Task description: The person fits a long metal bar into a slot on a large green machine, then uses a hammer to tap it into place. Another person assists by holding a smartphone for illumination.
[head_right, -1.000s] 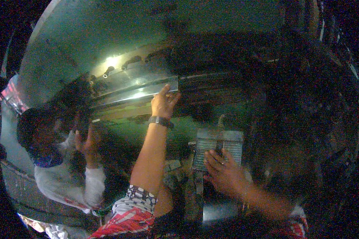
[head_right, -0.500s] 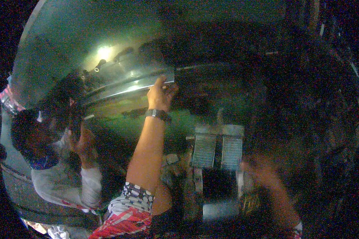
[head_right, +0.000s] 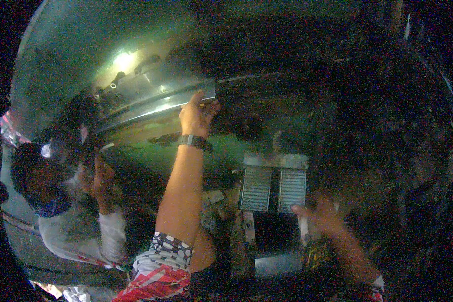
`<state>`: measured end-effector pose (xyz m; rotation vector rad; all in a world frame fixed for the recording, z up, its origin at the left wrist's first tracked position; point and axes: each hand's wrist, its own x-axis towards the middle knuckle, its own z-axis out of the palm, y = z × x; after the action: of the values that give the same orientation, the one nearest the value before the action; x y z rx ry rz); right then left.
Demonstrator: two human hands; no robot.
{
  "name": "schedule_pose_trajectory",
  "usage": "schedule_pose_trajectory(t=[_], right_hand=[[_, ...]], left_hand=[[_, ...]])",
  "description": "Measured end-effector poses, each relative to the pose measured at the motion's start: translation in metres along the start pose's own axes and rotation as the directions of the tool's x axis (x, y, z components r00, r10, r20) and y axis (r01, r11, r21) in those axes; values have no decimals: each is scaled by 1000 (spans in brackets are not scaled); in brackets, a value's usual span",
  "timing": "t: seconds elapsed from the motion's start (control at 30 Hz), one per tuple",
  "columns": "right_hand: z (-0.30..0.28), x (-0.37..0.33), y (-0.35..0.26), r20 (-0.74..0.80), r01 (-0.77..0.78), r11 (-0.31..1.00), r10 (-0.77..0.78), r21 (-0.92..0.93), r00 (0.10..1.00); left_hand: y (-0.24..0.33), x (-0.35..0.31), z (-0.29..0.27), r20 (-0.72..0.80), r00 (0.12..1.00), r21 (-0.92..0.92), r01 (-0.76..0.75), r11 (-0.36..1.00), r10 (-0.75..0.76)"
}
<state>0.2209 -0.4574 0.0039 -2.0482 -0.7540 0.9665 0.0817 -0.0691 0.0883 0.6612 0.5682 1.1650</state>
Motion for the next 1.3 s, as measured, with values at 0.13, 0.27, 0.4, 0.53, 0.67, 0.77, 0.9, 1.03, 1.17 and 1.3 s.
schedule_pose_trajectory(t=[0.13,0.27,0.4,0.53,0.67,0.77,0.9,1.03,1.17,1.3], right_hand=[[0,-4,5,-8,-26,999,26,-20,1000],[-2,-10,-17,50,64,996,-61,-60,997],[-1,-10,-16,19,84,989,-82,-124,996],[-1,-11,-20,-11,118,971,-123,-209,992],[-4,-9,-16,13,125,983,-125,-136,992],[-3,-13,-33,49,130,987,-126,-90,991],[-2,-5,-7,-9,107,983,-109,-153,994],[-3,-3,-5,17,86,982,-84,-171,996],[0,-7,-15,-2,113,987,-114,-117,993],[-1,-2,-6,6,134,975,-135,-175,991]], left_hand=[[-3,-1,-6,-18,1000,8,16,1000,-16],[2,1,-5,-75,997,9,-10,1000,11],[5,0,-2,-92,996,0,-12,1000,12],[6,-1,-1,-103,995,-16,-9,1000,7],[2,5,-4,-73,997,-26,-26,999,24],[3,4,-5,-87,996,-17,-31,999,30],[1,4,-1,-100,994,-13,-48,999,46],[4,3,-2,-106,992,3,-63,998,63],[3,6,-5,-112,991,7,-67,998,67],[2,6,-3,-135,989,-7,-69,998,67]])
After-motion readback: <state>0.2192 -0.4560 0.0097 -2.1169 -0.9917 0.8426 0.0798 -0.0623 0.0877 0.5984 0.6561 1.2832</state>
